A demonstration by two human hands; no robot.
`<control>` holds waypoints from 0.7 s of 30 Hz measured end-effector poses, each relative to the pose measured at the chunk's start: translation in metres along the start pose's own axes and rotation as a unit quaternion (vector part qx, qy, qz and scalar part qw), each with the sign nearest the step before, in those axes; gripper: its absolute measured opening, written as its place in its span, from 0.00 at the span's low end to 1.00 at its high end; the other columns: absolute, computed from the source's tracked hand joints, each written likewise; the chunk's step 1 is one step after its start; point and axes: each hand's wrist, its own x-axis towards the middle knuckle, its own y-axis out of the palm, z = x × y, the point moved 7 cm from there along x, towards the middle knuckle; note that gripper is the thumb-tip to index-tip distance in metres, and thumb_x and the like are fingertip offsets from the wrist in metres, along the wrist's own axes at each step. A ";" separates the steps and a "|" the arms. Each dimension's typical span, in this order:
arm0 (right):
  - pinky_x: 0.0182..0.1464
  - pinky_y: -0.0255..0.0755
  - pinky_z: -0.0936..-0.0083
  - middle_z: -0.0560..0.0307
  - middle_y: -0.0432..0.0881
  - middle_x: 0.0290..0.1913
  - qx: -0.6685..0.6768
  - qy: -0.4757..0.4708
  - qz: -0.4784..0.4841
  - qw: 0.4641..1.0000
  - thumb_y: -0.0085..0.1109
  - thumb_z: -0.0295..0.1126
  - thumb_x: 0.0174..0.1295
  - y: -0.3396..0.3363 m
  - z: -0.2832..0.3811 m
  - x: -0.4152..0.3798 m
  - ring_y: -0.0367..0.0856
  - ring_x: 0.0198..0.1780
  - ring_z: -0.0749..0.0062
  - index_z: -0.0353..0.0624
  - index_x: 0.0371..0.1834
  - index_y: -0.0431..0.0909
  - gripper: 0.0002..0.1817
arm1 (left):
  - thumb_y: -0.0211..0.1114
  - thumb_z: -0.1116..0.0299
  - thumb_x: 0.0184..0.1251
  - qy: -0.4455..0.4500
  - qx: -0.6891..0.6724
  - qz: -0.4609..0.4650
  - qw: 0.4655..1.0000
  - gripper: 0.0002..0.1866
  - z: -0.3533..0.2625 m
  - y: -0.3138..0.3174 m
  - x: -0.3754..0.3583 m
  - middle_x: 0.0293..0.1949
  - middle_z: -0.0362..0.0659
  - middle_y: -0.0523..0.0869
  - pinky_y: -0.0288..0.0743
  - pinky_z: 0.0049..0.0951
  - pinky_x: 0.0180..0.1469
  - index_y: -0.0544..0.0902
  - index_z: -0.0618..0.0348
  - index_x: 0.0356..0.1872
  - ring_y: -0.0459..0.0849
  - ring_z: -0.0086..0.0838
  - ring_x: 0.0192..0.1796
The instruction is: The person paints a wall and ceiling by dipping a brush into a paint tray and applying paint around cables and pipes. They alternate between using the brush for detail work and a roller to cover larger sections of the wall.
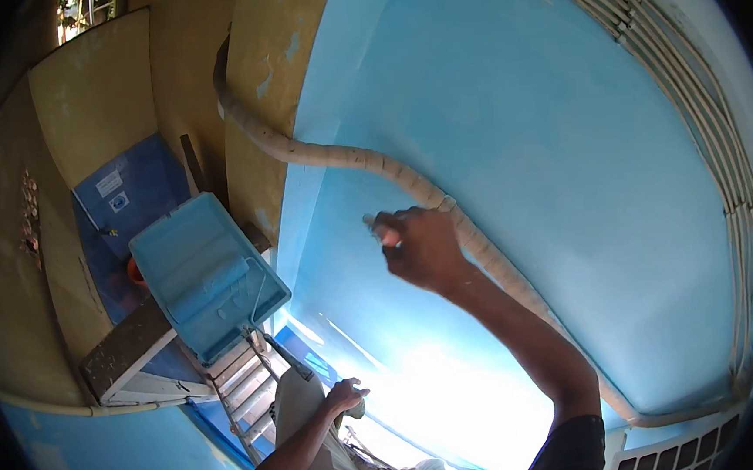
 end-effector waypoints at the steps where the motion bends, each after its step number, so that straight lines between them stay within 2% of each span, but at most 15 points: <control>1: 0.35 0.78 0.74 0.56 0.89 0.32 0.090 0.075 -0.010 0.993 0.69 0.18 0.49 -0.031 -0.012 0.003 0.86 0.32 0.64 0.43 0.34 0.87 0.09 | 0.66 0.45 0.66 0.001 -0.003 0.000 1.000 0.36 0.001 0.002 0.002 0.61 0.60 0.82 0.73 0.44 0.68 0.78 0.65 0.64 0.80 0.50 0.65; 2: 0.36 0.78 0.76 0.56 0.89 0.34 0.217 0.145 -0.061 0.963 0.69 0.17 0.50 -0.048 -0.031 0.007 0.86 0.32 0.71 0.37 0.30 0.86 0.05 | 0.66 0.45 0.66 0.001 -0.006 0.001 1.000 0.36 0.004 0.006 0.006 0.62 0.60 0.82 0.73 0.44 0.69 0.78 0.65 0.64 0.80 0.50 0.65; 3: 0.31 0.71 0.81 0.57 0.82 0.25 0.345 0.160 -0.117 0.917 0.66 0.20 0.51 -0.072 -0.031 0.017 0.79 0.25 0.78 0.36 0.31 0.86 0.04 | 0.65 0.44 0.66 0.004 -0.008 0.005 1.000 0.36 0.005 0.009 0.010 0.62 0.60 0.82 0.73 0.44 0.69 0.78 0.65 0.64 0.80 0.50 0.65; 4: 0.30 0.71 0.82 0.57 0.84 0.26 0.298 0.081 -0.185 0.933 0.66 0.19 0.50 -0.090 -0.046 0.030 0.79 0.26 0.79 0.32 0.31 0.85 0.05 | 0.66 0.44 0.66 0.008 -0.002 0.007 1.000 0.35 0.004 0.011 0.011 0.62 0.59 0.82 0.73 0.44 0.68 0.78 0.64 0.64 0.80 0.50 0.65; 5: 0.30 0.72 0.81 0.56 0.85 0.27 0.286 0.057 -0.216 0.932 0.66 0.19 0.50 -0.099 -0.058 0.043 0.80 0.27 0.79 0.32 0.32 0.86 0.06 | 0.65 0.44 0.66 0.009 0.001 0.007 1.000 0.35 0.008 0.016 0.014 0.61 0.59 0.82 0.74 0.44 0.68 0.78 0.64 0.64 0.80 0.49 0.65; 6: 0.32 0.74 0.79 0.55 0.87 0.30 0.288 0.046 -0.212 0.933 0.66 0.18 0.49 -0.100 -0.072 0.057 0.82 0.28 0.78 0.33 0.32 0.86 0.07 | 0.65 0.44 0.66 0.012 0.007 0.004 1.000 0.36 0.010 0.018 0.018 0.61 0.58 0.83 0.74 0.44 0.68 0.78 0.64 0.64 0.81 0.49 0.65; 7: 0.35 0.76 0.76 0.55 0.88 0.33 0.236 0.081 -0.177 0.952 0.68 0.20 0.49 -0.102 -0.075 0.072 0.84 0.31 0.76 0.35 0.32 0.86 0.07 | 0.65 0.44 0.66 0.010 0.008 0.004 1.000 0.36 0.011 0.018 0.016 0.61 0.58 0.83 0.74 0.44 0.68 0.78 0.64 0.64 0.81 0.49 0.65; 11: 0.38 0.78 0.73 0.53 0.88 0.34 0.241 0.082 -0.146 0.956 0.69 0.23 0.49 -0.069 -0.108 0.128 0.85 0.33 0.72 0.36 0.33 0.86 0.07 | 0.65 0.43 0.65 0.003 0.027 0.006 1.000 0.36 0.004 0.012 0.015 0.62 0.58 0.82 0.74 0.43 0.68 0.78 0.63 0.64 0.80 0.49 0.66; 13: 0.41 0.79 0.69 0.51 0.88 0.33 0.219 0.038 -0.071 0.972 0.69 0.24 0.49 -0.045 -0.096 0.148 0.87 0.34 0.66 0.37 0.33 0.86 0.08 | 0.67 0.42 0.64 0.001 0.023 0.004 1.000 0.36 0.013 0.017 0.022 0.61 0.59 0.83 0.73 0.44 0.68 0.80 0.62 0.63 0.80 0.49 0.65; 14: 0.41 0.79 0.69 0.51 0.88 0.33 0.221 0.035 -0.076 0.972 0.69 0.24 0.49 -0.036 -0.092 0.153 0.87 0.34 0.66 0.37 0.33 0.86 0.08 | 0.67 0.42 0.64 0.001 0.026 -0.001 1.000 0.36 0.015 0.016 0.022 0.61 0.59 0.83 0.73 0.44 0.68 0.80 0.62 0.63 0.80 0.49 0.65; 16: 0.41 0.80 0.66 0.47 0.88 0.33 0.153 0.028 -0.028 0.987 0.66 0.23 0.49 -0.017 -0.083 0.161 0.88 0.35 0.57 0.38 0.33 0.86 0.08 | 0.67 0.42 0.64 0.005 0.030 -0.006 1.000 0.36 0.015 0.016 0.021 0.60 0.58 0.83 0.74 0.43 0.67 0.80 0.62 0.62 0.81 0.49 0.65; 17: 0.41 0.80 0.66 0.47 0.88 0.33 0.152 0.027 -0.031 0.988 0.66 0.23 0.49 -0.016 -0.081 0.165 0.88 0.35 0.57 0.38 0.33 0.86 0.08 | 0.67 0.42 0.64 0.002 0.020 0.001 1.000 0.35 0.014 0.014 0.020 0.61 0.58 0.83 0.74 0.44 0.67 0.80 0.61 0.62 0.81 0.49 0.64; 19: 0.39 0.79 0.63 0.45 0.87 0.32 -0.013 0.068 0.012 0.998 0.61 0.21 0.48 -0.013 -0.082 0.177 0.86 0.33 0.52 0.40 0.34 0.86 0.10 | 0.67 0.43 0.65 0.017 0.021 -0.009 1.000 0.35 0.006 0.010 0.017 0.60 0.58 0.83 0.74 0.44 0.67 0.79 0.62 0.63 0.82 0.50 0.64; 21: 0.37 0.79 0.62 0.47 0.87 0.31 -0.063 0.054 -0.031 0.996 0.62 0.22 0.48 -0.053 -0.056 0.175 0.87 0.33 0.54 0.42 0.34 0.86 0.10 | 0.66 0.45 0.66 0.030 0.021 -0.017 0.999 0.35 -0.007 0.001 0.005 0.59 0.59 0.84 0.75 0.44 0.67 0.78 0.64 0.64 0.82 0.50 0.63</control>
